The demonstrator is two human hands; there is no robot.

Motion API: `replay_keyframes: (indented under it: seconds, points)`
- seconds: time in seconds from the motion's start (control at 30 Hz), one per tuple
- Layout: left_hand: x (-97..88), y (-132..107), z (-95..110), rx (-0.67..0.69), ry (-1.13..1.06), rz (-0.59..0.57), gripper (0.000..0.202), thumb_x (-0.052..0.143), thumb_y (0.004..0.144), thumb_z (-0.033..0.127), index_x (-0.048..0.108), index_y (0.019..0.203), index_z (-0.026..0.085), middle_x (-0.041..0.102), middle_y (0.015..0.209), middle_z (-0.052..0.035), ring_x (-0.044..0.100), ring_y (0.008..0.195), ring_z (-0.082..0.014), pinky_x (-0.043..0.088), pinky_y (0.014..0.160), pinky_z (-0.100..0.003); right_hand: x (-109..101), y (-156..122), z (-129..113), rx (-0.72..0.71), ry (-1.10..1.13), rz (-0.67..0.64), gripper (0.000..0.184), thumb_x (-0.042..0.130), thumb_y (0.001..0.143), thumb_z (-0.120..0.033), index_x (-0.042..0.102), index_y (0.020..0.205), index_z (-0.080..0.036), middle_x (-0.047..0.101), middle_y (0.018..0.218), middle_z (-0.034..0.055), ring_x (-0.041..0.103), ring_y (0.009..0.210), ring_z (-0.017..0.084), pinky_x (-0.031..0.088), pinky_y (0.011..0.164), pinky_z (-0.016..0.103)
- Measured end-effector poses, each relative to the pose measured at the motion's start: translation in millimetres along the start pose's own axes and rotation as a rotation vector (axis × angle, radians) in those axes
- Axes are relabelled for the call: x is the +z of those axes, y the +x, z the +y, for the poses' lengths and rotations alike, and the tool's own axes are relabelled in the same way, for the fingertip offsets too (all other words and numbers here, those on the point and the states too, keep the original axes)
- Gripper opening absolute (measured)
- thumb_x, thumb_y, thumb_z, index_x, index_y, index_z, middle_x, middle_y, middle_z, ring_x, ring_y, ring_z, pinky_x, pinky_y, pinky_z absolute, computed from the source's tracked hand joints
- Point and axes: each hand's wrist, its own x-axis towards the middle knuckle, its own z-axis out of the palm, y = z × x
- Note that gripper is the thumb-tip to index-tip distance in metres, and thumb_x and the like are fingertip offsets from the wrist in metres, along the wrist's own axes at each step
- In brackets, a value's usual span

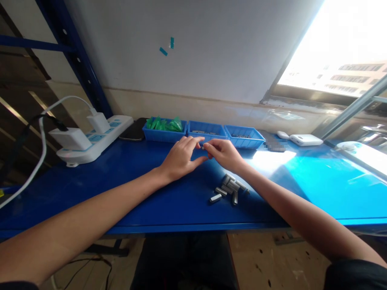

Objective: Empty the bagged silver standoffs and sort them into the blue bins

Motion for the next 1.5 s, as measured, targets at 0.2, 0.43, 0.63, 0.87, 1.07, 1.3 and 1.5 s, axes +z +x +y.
replay_keyframes:
  seconds: [0.2,0.43,0.63,0.87,1.07,1.3,1.5]
  points:
    - [-6.0,5,0,-0.045,-0.01,0.064,0.018,0.053,0.089,0.032,0.063,0.09,0.017,0.067,0.086,-0.005,0.058,0.085,-0.0196,0.045,0.08,-0.033,9,-1,-6,-0.008,-0.035,0.003,0.039,0.046,0.09,-0.043,0.06,0.068,-0.014,0.055,0.056,-0.0007,0.045,0.05,0.008,0.033,0.049,0.022]
    - [-6.4,9,6,-0.389,-0.296,0.015,0.041,0.037,0.094,0.042,0.065,0.082,0.015,0.066,0.074,-0.0039,0.061,0.071,-0.0163,0.045,0.067,-0.026,3,-14,5,-0.297,-0.295,0.136,0.028,0.055,0.085,-0.027,0.054,0.113,-0.019,0.061,0.076,0.0005,0.055,0.067,0.013,0.042,0.063,0.024]
    - [-1.5,7,14,-0.383,-0.31,-0.036,0.047,0.039,0.092,0.049,0.06,0.068,0.015,0.06,0.064,-0.002,0.054,0.062,-0.0145,0.04,0.06,-0.025,8,-16,1,-0.393,-0.388,0.168,0.009,0.054,0.085,-0.023,0.059,0.09,-0.019,0.061,0.079,0.0018,0.055,0.07,0.013,0.042,0.065,0.024]
    - [-7.0,3,22,-0.271,-0.33,-0.154,0.041,0.038,0.093,0.048,0.064,0.087,0.016,0.062,0.072,-0.0015,0.055,0.064,-0.0132,0.04,0.06,-0.024,-25,0,5,-0.411,-0.527,0.477,0.016,0.048,0.088,-0.032,0.059,0.09,-0.02,0.059,0.073,0.0019,0.057,0.068,0.015,0.044,0.066,0.027]
    - [-16.8,-5,47,0.139,-0.179,-0.576,0.038,0.06,0.079,0.054,0.062,0.094,0.019,0.063,0.09,-0.0035,0.056,0.079,-0.017,0.042,0.07,-0.028,-79,10,57,-0.228,-0.551,0.748,0.03,0.049,0.086,-0.035,0.055,0.11,-0.019,0.055,0.065,-0.0001,0.055,0.062,0.017,0.045,0.066,0.033]
    - [-14.5,-3,51,0.197,-0.053,-0.593,0.019,0.062,0.08,0.041,0.062,0.084,0.022,0.063,0.085,-0.0021,0.058,0.082,-0.0188,0.04,0.074,-0.03,-36,-13,17,-0.292,-0.434,0.379,0.022,0.047,0.087,-0.031,0.06,0.1,-0.019,0.058,0.068,0.0005,0.053,0.062,0.014,0.044,0.066,0.027]
    - [-8.0,2,19,0.057,-0.031,-0.502,0.023,0.056,0.083,0.041,0.062,0.077,0.019,0.063,0.079,-0.003,0.057,0.072,-0.0171,0.041,0.064,-0.028,-10,-30,-6,-0.422,-0.348,0.051,0.02,0.049,0.088,-0.028,0.062,0.1,-0.019,0.061,0.073,0.001,0.054,0.063,0.011,0.042,0.062,0.023]
